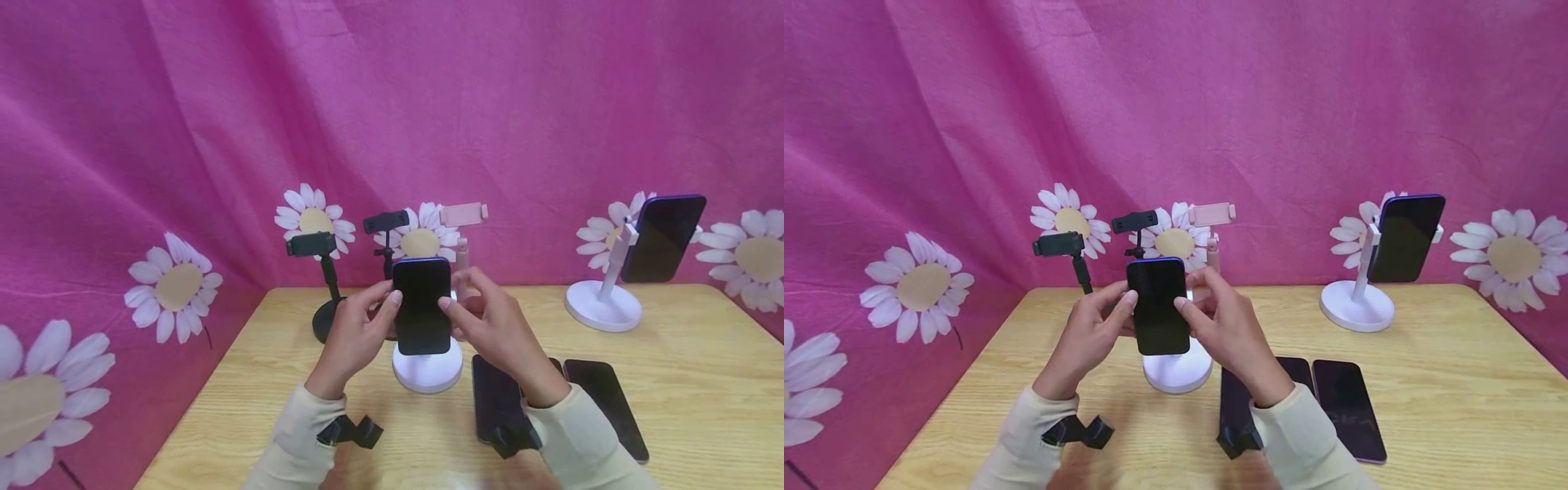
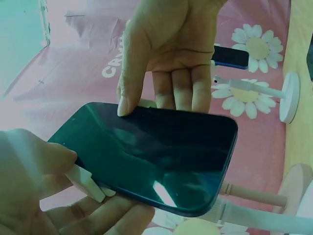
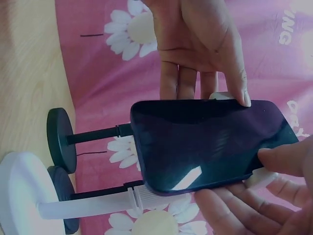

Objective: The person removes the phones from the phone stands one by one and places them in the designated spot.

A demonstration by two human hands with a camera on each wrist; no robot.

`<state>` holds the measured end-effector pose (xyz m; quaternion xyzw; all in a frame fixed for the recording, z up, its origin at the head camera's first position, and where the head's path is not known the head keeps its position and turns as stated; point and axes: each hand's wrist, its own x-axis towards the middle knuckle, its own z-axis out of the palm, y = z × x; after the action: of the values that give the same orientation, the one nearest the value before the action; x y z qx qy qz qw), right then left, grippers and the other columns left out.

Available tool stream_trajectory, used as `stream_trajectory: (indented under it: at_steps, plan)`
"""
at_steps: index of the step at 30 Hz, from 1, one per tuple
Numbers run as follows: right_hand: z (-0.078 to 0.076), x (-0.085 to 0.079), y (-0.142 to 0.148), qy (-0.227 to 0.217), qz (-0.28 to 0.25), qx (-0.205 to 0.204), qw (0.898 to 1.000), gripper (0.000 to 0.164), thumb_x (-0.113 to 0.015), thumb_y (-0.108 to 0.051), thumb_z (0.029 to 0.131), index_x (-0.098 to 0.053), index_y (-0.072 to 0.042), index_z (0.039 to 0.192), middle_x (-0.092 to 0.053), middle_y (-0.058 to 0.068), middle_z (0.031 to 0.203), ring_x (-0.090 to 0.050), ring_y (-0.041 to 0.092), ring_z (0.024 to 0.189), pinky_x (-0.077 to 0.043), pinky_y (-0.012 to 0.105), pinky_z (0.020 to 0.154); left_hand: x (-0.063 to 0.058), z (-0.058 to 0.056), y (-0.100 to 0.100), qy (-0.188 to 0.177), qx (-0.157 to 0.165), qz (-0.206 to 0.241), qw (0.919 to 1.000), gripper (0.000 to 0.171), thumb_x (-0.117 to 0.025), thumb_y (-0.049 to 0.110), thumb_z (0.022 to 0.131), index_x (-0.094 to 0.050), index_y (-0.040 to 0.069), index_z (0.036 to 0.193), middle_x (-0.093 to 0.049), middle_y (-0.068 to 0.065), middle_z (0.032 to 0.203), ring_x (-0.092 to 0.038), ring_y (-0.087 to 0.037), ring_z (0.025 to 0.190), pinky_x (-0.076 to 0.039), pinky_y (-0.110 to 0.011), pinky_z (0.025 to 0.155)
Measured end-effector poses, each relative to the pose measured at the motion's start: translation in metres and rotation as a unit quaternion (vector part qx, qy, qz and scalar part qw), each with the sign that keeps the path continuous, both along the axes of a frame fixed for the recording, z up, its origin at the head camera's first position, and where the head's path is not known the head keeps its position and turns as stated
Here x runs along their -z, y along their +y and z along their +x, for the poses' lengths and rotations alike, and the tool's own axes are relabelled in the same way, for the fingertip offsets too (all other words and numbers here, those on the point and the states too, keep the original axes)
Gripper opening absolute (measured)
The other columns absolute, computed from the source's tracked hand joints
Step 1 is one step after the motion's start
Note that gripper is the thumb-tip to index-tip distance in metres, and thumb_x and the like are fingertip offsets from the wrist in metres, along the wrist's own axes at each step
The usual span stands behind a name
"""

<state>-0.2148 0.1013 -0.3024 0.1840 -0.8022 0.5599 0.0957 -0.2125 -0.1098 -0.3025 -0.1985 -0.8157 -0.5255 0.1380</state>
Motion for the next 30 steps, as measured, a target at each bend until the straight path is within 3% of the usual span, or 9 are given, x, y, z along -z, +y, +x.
stream_trajectory:
  at_steps: [5,11,15,19,23,27,30]
  plan:
    - [-0.002,-0.001,0.0,-0.023,-0.024,0.005,0.999,0.034,-0.068,-0.027,0.091,-0.052,-0.013,0.117,-0.068,0.019,0.106,-0.071,0.023,0.074,-0.058,0.036,0.062,-0.006,-0.004,0.002,-0.018,-0.011,0.016,0.9996,0.035,-0.06,0.028,0.096,-0.063,0.012,0.127,-0.069,-0.008,0.105,-0.071,-0.02,0.069,-0.058,-0.038,0.065]
    - [-0.005,-0.007,-0.001,-0.027,-0.064,-0.002,0.998,0.029,-0.064,-0.025,0.094,-0.052,-0.011,0.116,-0.069,0.017,0.085,-0.068,0.027,0.061,-0.058,0.039,0.06,-0.015,-0.007,0.008,-0.034,-0.02,0.05,0.998,0.028,-0.06,0.029,0.096,-0.068,0.014,0.119,-0.07,-0.008,0.098,-0.067,-0.021,0.059,-0.058,-0.036,0.06]
    - [-0.005,-0.01,-0.003,-0.022,-0.07,-0.002,0.997,0.027,-0.062,-0.023,0.095,-0.052,-0.011,0.117,-0.069,0.017,0.085,-0.067,0.027,0.06,-0.057,0.04,0.062,-0.018,-0.007,0.01,-0.04,-0.027,0.06,0.997,0.028,-0.06,0.03,0.096,-0.068,0.014,0.119,-0.07,-0.009,0.098,-0.066,-0.022,0.059,-0.058,-0.036,0.06]
    - [-0.004,-0.012,-0.003,-0.02,-0.04,0.013,0.999,0.03,-0.06,-0.024,0.096,-0.051,-0.013,0.122,-0.069,0.018,0.091,-0.068,0.026,0.064,-0.057,0.038,0.062,-0.02,-0.006,0.009,-0.059,-0.022,0.066,0.9958,0.033,-0.063,0.03,0.094,-0.066,0.013,0.122,-0.07,-0.01,0.106,-0.07,-0.023,0.064,-0.058,-0.036,0.064]
    - [0.003,-0.013,-0.006,0.01,0.013,0.035,0.999,0.04,-0.062,-0.026,0.095,-0.048,-0.013,0.129,-0.066,0.013,0.091,-0.067,0.021,0.071,-0.057,0.035,0.063,-0.022,-0.005,0.007,-0.061,-0.022,0.05,0.9966,0.034,-0.065,0.031,0.093,-0.066,0.013,0.121,-0.07,-0.009,0.106,-0.07,-0.022,0.072,-0.058,-0.035,0.067]
    - [0.012,-0.011,-0.014,0.052,0.063,0.062,0.995,0.064,-0.072,-0.032,0.087,-0.038,-0.014,0.137,-0.061,0.007,0.085,-0.061,0.02,0.07,-0.052,0.034,0.06,-0.024,-0.003,0.004,-0.046,-0.045,0.013,0.9978,0.033,-0.067,0.032,0.091,-0.068,0.013,0.118,-0.07,-0.005,0.098,-0.067,-0.02,0.08,-0.058,-0.033,0.068]
    - [0.016,-0.007,-0.025,0.079,0.091,0.086,0.989,0.084,-0.08,-0.041,0.078,-0.031,-0.015,0.141,-0.065,0.005,0.092,-0.062,0.019,0.076,-0.052,0.037,0.063,-0.025,-0.002,0.0,-0.035,-0.064,-0.016,0.9972,0.031,-0.07,0.032,0.089,-0.07,0.014,0.113,-0.069,-0.001,0.092,-0.064,-0.019,0.083,-0.056,-0.033,0.069]
